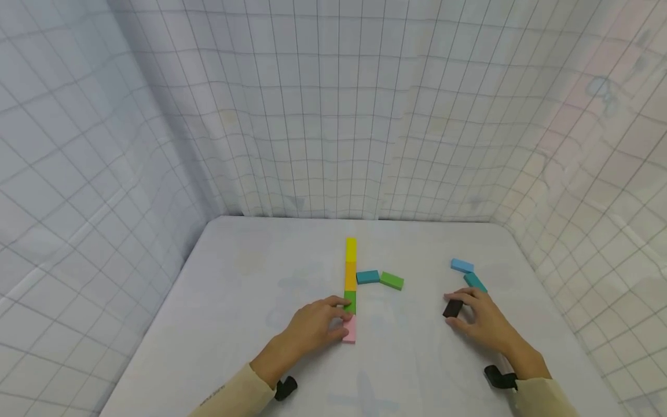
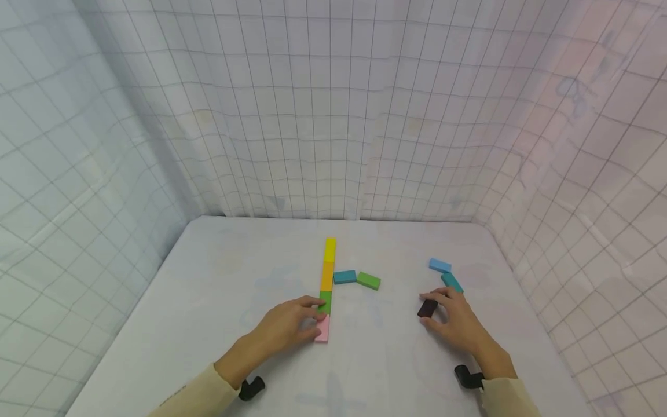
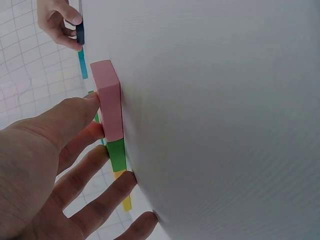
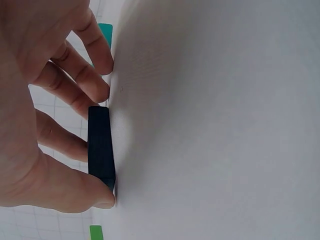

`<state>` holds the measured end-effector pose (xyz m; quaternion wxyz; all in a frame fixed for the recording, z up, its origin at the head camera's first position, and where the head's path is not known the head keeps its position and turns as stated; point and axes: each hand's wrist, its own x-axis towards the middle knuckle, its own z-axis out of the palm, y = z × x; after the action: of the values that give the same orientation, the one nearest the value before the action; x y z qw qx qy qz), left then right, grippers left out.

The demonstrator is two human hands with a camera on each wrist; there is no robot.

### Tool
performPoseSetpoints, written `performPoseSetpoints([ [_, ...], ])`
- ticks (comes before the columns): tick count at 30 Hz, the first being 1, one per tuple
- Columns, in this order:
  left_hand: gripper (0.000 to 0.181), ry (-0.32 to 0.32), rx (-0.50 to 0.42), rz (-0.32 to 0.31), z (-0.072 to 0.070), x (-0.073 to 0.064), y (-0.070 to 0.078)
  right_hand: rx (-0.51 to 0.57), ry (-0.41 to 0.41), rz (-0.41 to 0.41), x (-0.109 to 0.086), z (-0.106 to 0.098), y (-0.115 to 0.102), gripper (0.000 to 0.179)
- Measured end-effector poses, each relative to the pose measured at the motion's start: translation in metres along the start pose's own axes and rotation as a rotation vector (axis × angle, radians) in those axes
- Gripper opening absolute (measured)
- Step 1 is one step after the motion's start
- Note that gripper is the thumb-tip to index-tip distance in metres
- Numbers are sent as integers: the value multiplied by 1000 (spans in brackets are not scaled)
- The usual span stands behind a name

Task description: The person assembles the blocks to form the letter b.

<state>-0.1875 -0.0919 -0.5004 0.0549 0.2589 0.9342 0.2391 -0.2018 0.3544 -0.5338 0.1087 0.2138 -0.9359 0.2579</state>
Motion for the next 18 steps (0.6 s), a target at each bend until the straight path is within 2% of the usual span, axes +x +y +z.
performPoseSetpoints([
  [4,34,-7,-2,-5,-1,1,0,-17,29,-16,0,2,1,52],
  [13,35,-21,-1,-20,-1,1,0,-25,7,42,-3,6,2,51],
  [18,35,-12,14,-20,0,0,-1,-30,26,36,-3,7,1,51],
])
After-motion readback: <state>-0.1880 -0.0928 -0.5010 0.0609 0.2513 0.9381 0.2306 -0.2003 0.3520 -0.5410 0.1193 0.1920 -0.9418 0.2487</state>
